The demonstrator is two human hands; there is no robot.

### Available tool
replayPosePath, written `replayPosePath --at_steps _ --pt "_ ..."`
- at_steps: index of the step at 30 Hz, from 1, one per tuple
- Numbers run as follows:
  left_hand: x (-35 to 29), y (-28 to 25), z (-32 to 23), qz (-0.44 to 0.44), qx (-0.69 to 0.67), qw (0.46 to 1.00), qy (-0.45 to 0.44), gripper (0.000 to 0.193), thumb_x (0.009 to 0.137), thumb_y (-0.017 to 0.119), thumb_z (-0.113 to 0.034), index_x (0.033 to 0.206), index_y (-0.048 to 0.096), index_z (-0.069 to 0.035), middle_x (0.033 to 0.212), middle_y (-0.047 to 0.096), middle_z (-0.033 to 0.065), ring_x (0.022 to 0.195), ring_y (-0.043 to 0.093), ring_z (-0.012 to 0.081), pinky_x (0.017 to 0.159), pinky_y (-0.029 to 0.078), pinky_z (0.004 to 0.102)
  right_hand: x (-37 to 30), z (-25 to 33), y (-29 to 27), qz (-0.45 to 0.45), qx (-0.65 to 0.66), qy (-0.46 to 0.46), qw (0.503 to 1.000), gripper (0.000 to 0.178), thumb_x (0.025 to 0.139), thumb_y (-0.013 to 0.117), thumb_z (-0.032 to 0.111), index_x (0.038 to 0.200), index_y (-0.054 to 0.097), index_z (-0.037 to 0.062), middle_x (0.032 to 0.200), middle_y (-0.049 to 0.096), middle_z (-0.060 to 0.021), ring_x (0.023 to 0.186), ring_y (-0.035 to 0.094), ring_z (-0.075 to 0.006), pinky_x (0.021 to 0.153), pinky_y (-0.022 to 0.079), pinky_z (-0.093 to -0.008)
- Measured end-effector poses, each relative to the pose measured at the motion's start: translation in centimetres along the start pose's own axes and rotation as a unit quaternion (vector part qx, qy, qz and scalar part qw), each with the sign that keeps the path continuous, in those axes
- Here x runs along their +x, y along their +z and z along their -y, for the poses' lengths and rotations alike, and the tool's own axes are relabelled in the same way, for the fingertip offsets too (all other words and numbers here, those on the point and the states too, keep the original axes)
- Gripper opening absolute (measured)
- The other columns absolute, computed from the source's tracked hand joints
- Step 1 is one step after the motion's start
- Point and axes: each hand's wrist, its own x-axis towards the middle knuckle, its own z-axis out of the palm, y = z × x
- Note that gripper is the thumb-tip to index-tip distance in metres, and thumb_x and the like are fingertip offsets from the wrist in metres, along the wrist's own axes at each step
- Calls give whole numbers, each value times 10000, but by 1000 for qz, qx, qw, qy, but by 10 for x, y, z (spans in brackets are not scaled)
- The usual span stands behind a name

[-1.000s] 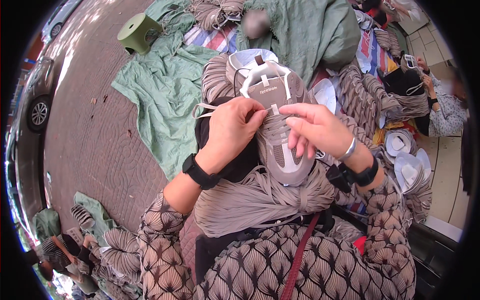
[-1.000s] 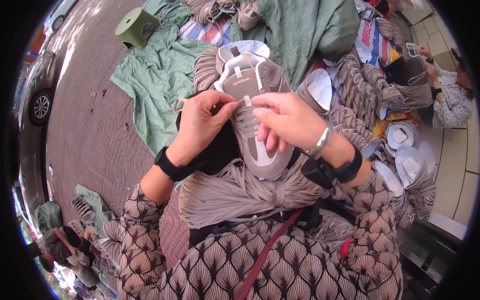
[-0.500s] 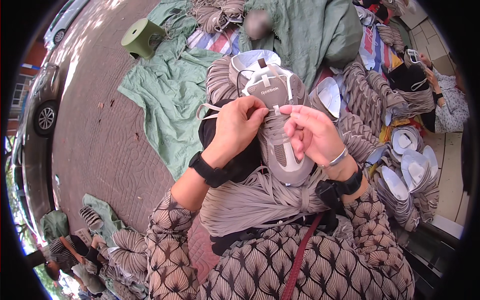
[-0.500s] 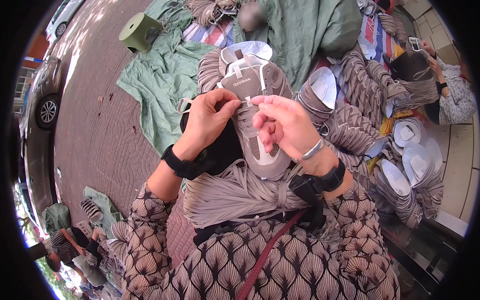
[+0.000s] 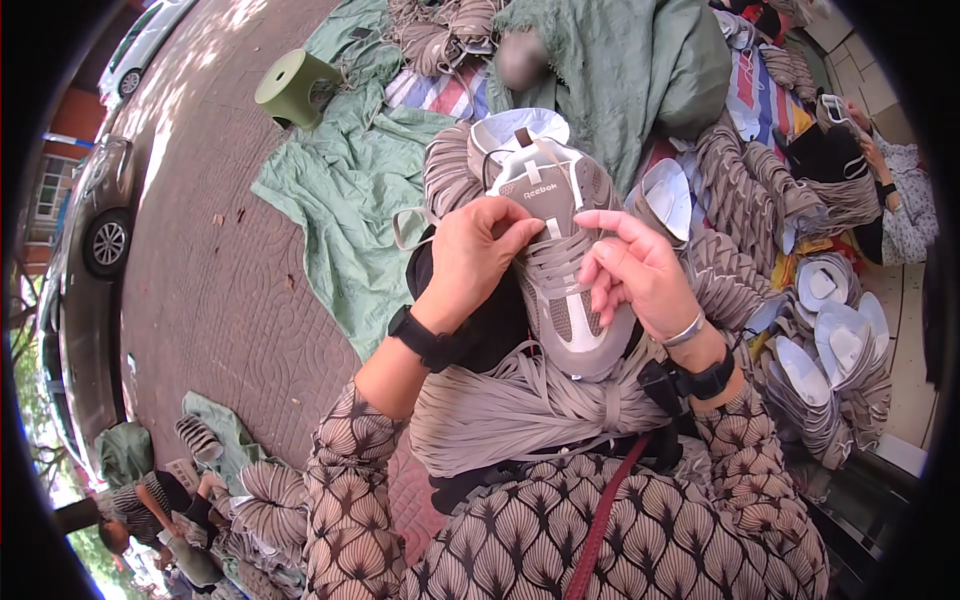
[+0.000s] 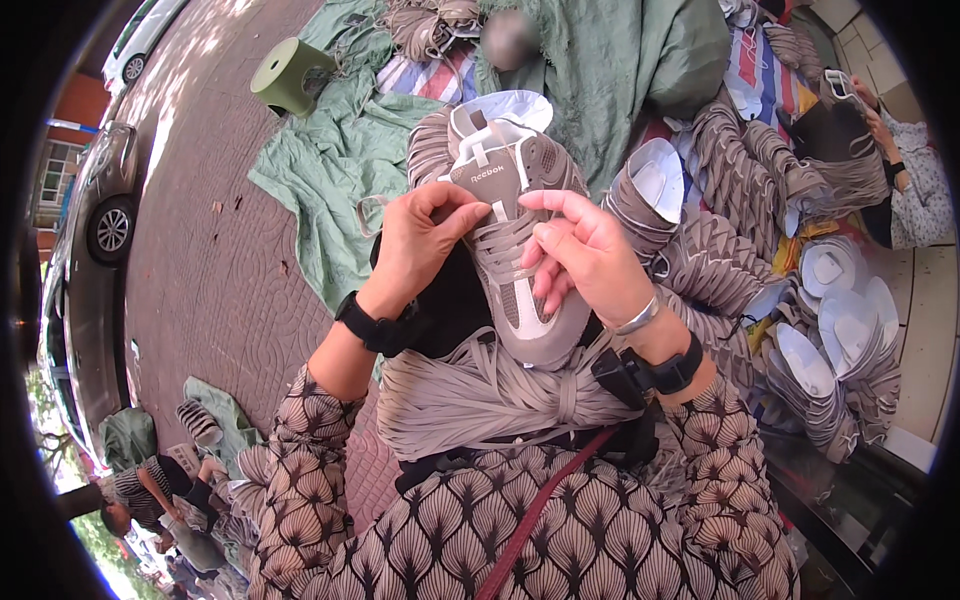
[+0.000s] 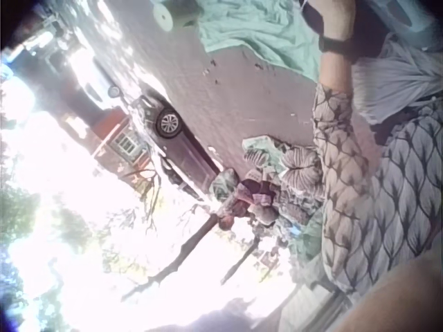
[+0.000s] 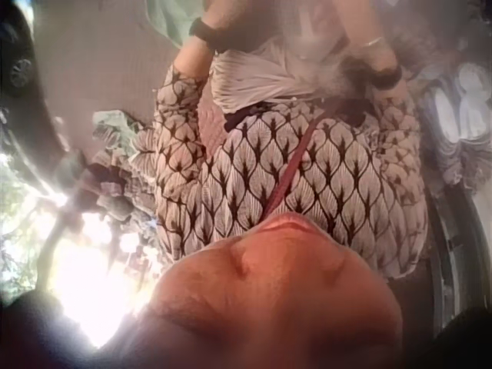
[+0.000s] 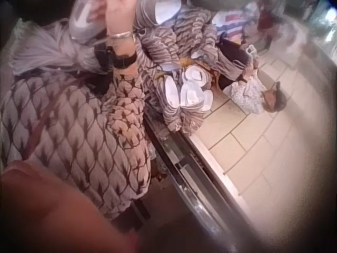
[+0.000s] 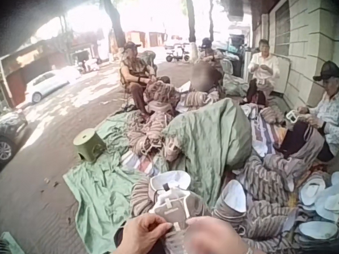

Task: The person threads a long shoelace through the eyelets of a Reebok sneaker, pulling the lace tight and arranging it across the tongue. They continue threading the lace through the upper eyelets and finish by tying a knot.

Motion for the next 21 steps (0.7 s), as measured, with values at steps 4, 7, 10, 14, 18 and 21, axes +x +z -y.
replayPosePath --at_steps 4,7,10,14,18,21 --pt "-8 7 -3 -38 8 999 10 152 880 739 -150 869 702 -3 691 646 -15 631 549 42 571 452 225 1 0 -2 -22 -133 -39 990 284 986 520 116 1255 557 31 796 648 -69 575 631 -122 492 525 -244" --pt "-10 20 -13 -45 28 998 31 168 885 731 -176 864 700 -12 691 665 26 619 585 76 562 455 252 11 3 0 -43 -358 -145 922 259 941 577 114 1195 593 63 728 659 -111 583 659 -227 512 530 -327" --pt "-6 23 -20 -76 99 990 72 199 899 708 -210 862 692 -16 699 663 79 591 611 165 555 465 304 31 7 1 -58 -583 -268 765 212 894 616 139 1081 561 58 699 655 -192 665 674 -374 585 535 -464" --pt "-4 21 -23 -74 155 983 71 187 902 683 -215 878 674 -30 685 628 109 594 599 264 567 471 355 49 11 -2 -12 -673 -219 707 158 921 592 146 1016 499 61 712 638 -198 670 639 -412 601 498 -510" --pt "-2 0 -25 -122 167 974 91 179 913 640 -179 1027 652 -41 898 625 137 769 603 269 657 469 376 42 26 -15 6 -571 -221 790 131 941 574 135 1006 516 37 732 669 -154 605 658 -282 558 526 -407" --pt "9 -28 -1 -201 198 951 130 194 936 590 -140 1091 643 -37 986 630 135 928 602 294 775 476 379 20 30 -33 -48 -224 -113 967 180 947 578 137 1061 529 7 865 689 -125 625 651 -142 558 540 -307"
